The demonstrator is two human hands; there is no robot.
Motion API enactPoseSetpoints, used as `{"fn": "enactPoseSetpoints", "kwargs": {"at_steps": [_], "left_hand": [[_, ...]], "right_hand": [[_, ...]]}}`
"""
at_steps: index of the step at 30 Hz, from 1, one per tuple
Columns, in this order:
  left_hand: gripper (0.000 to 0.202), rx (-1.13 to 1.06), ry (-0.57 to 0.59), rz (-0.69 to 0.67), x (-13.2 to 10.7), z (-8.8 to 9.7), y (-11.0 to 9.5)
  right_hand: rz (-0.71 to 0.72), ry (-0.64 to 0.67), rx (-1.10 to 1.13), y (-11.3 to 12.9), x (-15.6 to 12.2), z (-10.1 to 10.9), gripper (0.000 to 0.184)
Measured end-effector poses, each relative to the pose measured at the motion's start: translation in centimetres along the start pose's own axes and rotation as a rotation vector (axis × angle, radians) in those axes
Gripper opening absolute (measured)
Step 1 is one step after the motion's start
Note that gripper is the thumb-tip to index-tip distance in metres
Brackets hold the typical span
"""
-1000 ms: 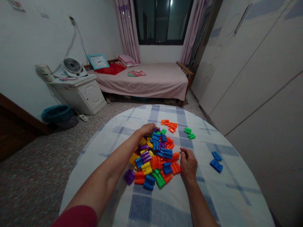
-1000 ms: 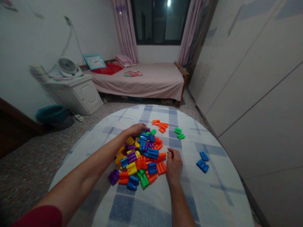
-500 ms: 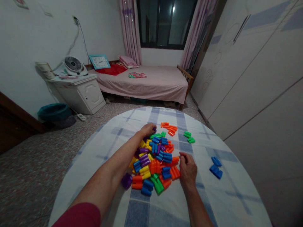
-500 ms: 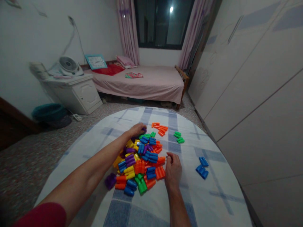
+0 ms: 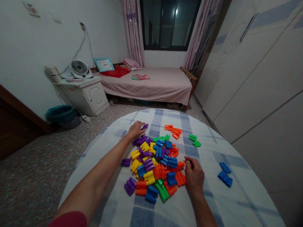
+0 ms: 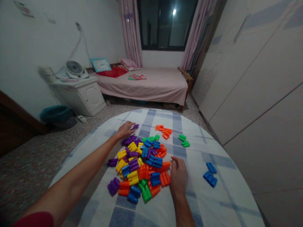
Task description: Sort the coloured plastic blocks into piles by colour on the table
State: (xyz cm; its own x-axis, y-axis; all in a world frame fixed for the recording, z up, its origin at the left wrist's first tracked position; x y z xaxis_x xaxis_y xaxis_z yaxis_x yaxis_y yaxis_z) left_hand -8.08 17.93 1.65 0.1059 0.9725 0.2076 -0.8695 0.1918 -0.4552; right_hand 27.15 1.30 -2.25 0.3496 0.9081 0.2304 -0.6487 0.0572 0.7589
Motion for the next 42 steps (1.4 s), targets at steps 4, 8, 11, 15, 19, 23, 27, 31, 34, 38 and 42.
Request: {"fn": "enactPoseSetpoints", "kwargs": {"at_steps": [4, 8, 11, 15, 19, 23, 27, 31, 34, 38, 42], "left_hand": [[0.061, 0.030, 0.048, 0.007, -1.2, -0.4, 0.6], [0.049, 0.080, 0.095, -0.018, -0.7, -1.2, -0.4], [0.043, 0.112, 0.115, -0.004, 0.3, -1.8, -0.9], [0.042, 0.163, 0.130, 0.069, 1.5, -2.1, -0.4], [0.050, 0.142, 0.010, 0.134, 0.8, 0.1, 0.3], [0.038, 0.025, 0.039, 0.094, -2.2, 1.2, 0.3], [0.036, -0.081, 0.238, -0.009, -5.1, -0.2, -0.8], [0.042, -0.060, 0.270, 0.044, -5.4, -0.9, -0.8], [0.039, 0.007, 0.270, 0.075, -4.7, -1.4, -1.1], [0.033, 0.082, 0.248, 0.106, -3.7, -2.0, -1.2], [0.035, 0.092, 0.178, 0.145, -2.9, -2.0, -1.0]], "right_hand": [[0.015, 0.003, -0.006, 0.0, 0.0, -0.2, 0.037], [0.018, 0.009, 0.001, -0.3, 0.0, -0.4, 0.037], [0.019, 0.007, 0.018, -0.2, 0.0, -0.3, 0.037], [0.021, 0.008, 0.021, 0.0, 0.0, -0.2, 0.036], [0.010, 0.007, 0.011, 0.0, -0.1, -0.2, 0.036], [0.038, -0.014, 0.011, 0.5, -0.1, 0.1, 0.037], [0.040, -0.019, 0.019, 0.5, -0.1, 0.1, 0.035], [0.040, -0.015, 0.021, 0.4, -0.1, 0.0, 0.034], [0.045, -0.013, 0.012, 0.5, -0.1, 0.0, 0.035], [0.055, -0.012, 0.012, 0.7, -0.2, 0.1, 0.035], [0.041, -0.004, -0.001, 0.6, -0.1, 0.0, 0.035]]}}
Point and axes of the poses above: each hand's wrist, its own x-axis towards the middle knuckle, its own z-axis out of the back of the hand, y = z × x, the point moved 10 cm from there along x, towards the middle knuckle, and after that the axes turned 4 degrees about -x, right-handed, at the moved point
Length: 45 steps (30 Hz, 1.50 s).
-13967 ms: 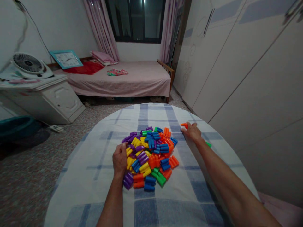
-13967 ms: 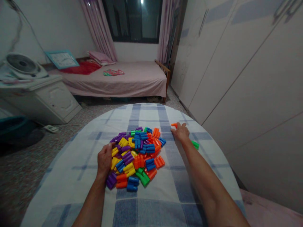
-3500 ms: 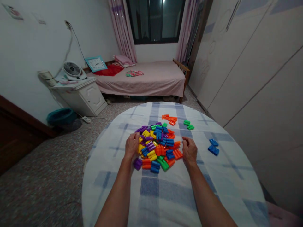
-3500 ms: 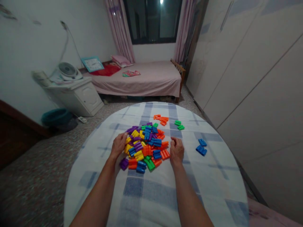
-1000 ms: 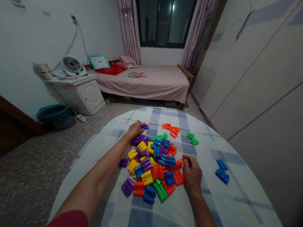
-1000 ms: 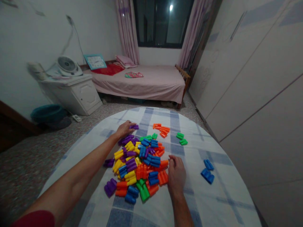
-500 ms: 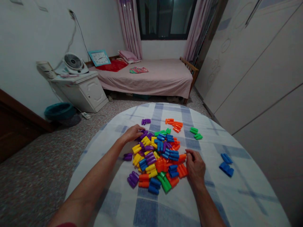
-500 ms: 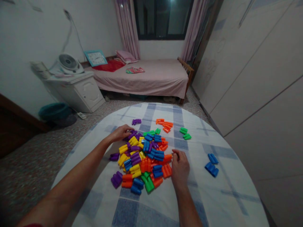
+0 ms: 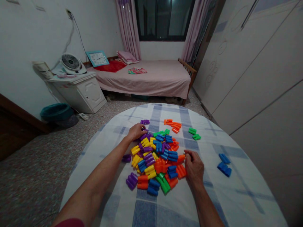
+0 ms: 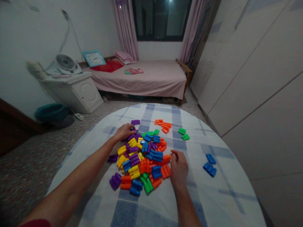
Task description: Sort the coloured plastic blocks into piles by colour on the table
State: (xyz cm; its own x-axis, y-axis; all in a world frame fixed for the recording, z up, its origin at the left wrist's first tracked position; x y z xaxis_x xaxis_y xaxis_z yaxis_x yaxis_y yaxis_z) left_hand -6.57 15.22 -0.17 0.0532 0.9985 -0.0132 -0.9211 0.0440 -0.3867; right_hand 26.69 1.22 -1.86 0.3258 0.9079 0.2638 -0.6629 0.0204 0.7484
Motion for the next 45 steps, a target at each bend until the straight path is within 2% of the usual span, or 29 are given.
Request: {"fn": "enactPoseSetpoints", "kwargs": {"at_steps": [7, 11, 14, 17, 21, 24, 28, 36, 41, 45], "left_hand": [[0.032, -0.075, -0.179, 0.063, 1.8, 0.8, 0.2], [0.031, -0.152, -0.229, 0.085, 2.1, 0.9, 0.7], [0.034, -0.177, -0.282, 0.074, 1.4, 1.7, 0.7], [0.030, -0.233, -0.334, -0.036, -0.4, 2.9, 0.0], [0.024, -0.341, -0.230, -0.220, -3.4, 2.6, -1.2], [0.030, -0.375, -0.135, -0.244, -5.4, 1.6, -0.9], [0.036, -0.380, -0.083, -0.207, -6.6, 0.8, 0.0], [0.040, -0.417, -0.029, -0.138, -6.4, 0.8, 0.7], [0.045, -0.535, -0.033, -0.033, -7.9, 1.4, 2.7], [0.046, -0.663, -0.081, 0.036, -9.5, 1.6, 4.6]], "right_hand": [[-0.024, -0.003, 0.002, -0.2, 0.0, 0.0, 0.035], [-0.023, 0.005, 0.005, -0.3, -0.1, -0.1, 0.034], [-0.010, 0.004, 0.022, -0.1, -0.1, 0.0, 0.035], [-0.019, 0.001, 0.034, -0.1, -0.1, 0.0, 0.035], [-0.014, -0.004, 0.038, 0.1, -0.1, 0.0, 0.035], [-0.002, -0.001, 0.036, 0.2, -0.1, 0.0, 0.035], [0.007, 0.000, 0.029, 0.4, -0.1, 0.0, 0.035], [0.023, -0.011, 0.029, 0.4, 0.0, -0.1, 0.036], [-0.001, -0.022, 0.021, 0.3, -0.1, 0.2, 0.036], [0.000, -0.028, 0.007, 0.4, -0.1, 0.3, 0.036]]}}
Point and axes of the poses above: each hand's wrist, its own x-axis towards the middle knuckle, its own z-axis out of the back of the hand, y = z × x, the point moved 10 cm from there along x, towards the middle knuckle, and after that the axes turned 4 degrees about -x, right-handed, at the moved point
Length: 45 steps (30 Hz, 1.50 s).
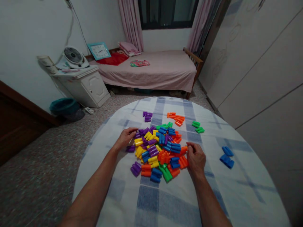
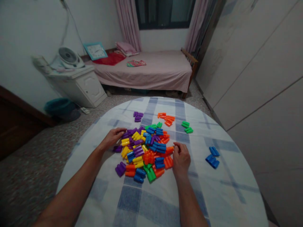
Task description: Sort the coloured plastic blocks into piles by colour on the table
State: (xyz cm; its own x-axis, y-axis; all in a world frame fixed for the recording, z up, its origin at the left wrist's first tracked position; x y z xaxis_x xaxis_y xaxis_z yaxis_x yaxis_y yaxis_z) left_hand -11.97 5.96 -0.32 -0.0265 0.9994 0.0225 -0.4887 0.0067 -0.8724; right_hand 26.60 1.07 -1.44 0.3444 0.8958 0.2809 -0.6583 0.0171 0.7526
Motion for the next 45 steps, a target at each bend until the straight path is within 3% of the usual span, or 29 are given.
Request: {"fn": "enactPoseSetpoints", "kwargs": {"at_steps": [6, 13, 16, 19, 25, 31, 38, 40, 45], "left_hand": [[0.049, -0.069, 0.061, -0.024, -0.4, -1.1, 0.3], [0.048, 0.193, 0.089, -0.110, 1.5, -2.2, -1.3], [0.037, 0.245, 0.101, -0.092, 2.2, -2.5, -1.0], [0.039, 0.283, 0.077, -0.090, 2.7, -2.6, -0.8], [0.037, 0.383, 0.109, -0.178, 3.0, -3.6, -2.2], [0.037, 0.475, 0.060, -0.048, 3.3, -3.0, -1.4], [0.030, 0.386, -0.144, 0.104, 3.5, -0.3, 0.4], [0.033, 0.348, -0.126, 0.099, 3.6, -0.2, 0.4], [0.036, 0.248, 0.051, 0.060, 2.6, -1.0, -0.5]], "right_hand": [[0.000, 0.002, -0.024, -0.2, 0.0, -0.1, 0.036], [0.007, 0.008, -0.023, -0.4, 0.1, -0.1, 0.036], [-0.007, 0.003, -0.019, -0.4, 0.0, -0.1, 0.036], [-0.005, 0.001, -0.016, -0.4, 0.0, -0.1, 0.035], [-0.002, 0.004, -0.012, -0.1, 0.0, 0.0, 0.035], [0.009, 0.008, -0.002, -0.2, 0.1, -0.2, 0.036], [0.011, 0.002, -0.006, 0.0, 0.1, -0.1, 0.037], [0.011, 0.001, -0.001, 0.1, 0.0, -0.1, 0.037], [0.012, 0.001, 0.010, -0.1, 0.1, -0.2, 0.036]]}}
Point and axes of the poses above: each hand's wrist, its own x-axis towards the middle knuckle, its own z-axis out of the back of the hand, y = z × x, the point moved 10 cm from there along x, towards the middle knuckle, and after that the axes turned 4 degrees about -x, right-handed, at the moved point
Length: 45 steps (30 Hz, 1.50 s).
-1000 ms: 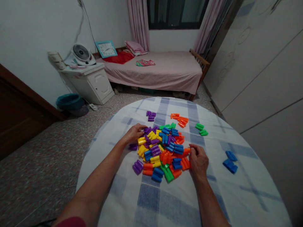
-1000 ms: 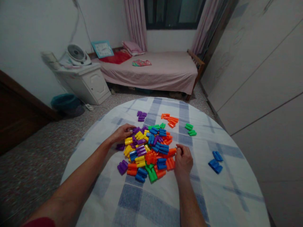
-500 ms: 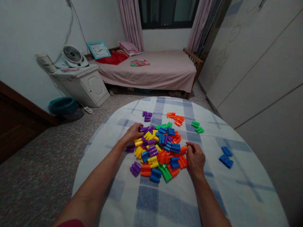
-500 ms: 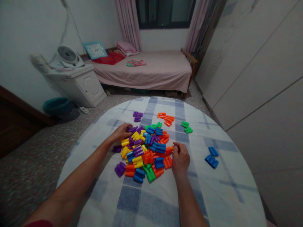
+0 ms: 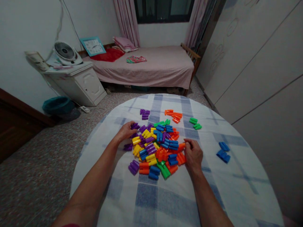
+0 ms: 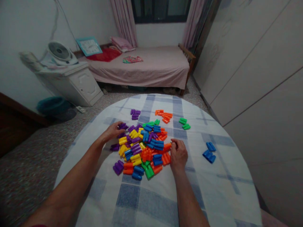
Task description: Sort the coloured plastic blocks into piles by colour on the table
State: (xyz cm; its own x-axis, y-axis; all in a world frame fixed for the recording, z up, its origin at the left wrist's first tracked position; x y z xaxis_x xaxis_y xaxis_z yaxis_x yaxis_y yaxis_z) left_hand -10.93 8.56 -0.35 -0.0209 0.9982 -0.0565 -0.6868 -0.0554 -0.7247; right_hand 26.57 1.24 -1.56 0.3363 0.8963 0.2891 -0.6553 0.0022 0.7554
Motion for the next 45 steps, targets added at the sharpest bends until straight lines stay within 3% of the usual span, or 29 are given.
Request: {"fn": "enactPoseSetpoints", "kwargs": {"at_steps": [4, 17, 24, 29, 33, 39, 42, 45], "left_hand": [[0.032, 0.031, 0.061, -0.026, -1.4, -0.3, -0.6], [0.033, -0.231, -0.163, -0.025, -1.5, 0.1, 1.7], [0.042, -0.538, -0.171, 0.140, -2.3, 0.0, 2.3], [0.043, -0.640, -0.278, 0.156, -0.9, 0.9, 2.0], [0.036, -0.615, -0.337, 0.087, 2.6, 0.7, 0.8], [0.029, -0.477, -0.329, 0.027, 8.0, -0.7, -1.3], [0.035, -0.337, -0.328, -0.008, 8.5, -0.8, -2.2], [0.038, -0.142, -0.420, -0.136, 6.2, 0.4, -4.4]], "right_hand": [[-0.003, 0.002, -0.012, 0.0, 0.0, -0.1, 0.034], [0.010, 0.003, 0.004, 0.1, -0.1, -0.3, 0.032], [-0.008, 0.002, -0.011, 0.2, -0.1, 0.0, 0.034], [-0.006, 0.003, -0.006, -0.1, 0.0, -0.2, 0.033], [0.000, 0.007, -0.010, 0.0, 0.0, -0.2, 0.032], [-0.004, 0.013, -0.020, 0.0, 0.0, -0.2, 0.033], [-0.001, 0.014, -0.005, 0.1, 0.0, -0.1, 0.033], [0.001, 0.012, -0.002, 0.2, 0.0, -0.1, 0.032]]}}
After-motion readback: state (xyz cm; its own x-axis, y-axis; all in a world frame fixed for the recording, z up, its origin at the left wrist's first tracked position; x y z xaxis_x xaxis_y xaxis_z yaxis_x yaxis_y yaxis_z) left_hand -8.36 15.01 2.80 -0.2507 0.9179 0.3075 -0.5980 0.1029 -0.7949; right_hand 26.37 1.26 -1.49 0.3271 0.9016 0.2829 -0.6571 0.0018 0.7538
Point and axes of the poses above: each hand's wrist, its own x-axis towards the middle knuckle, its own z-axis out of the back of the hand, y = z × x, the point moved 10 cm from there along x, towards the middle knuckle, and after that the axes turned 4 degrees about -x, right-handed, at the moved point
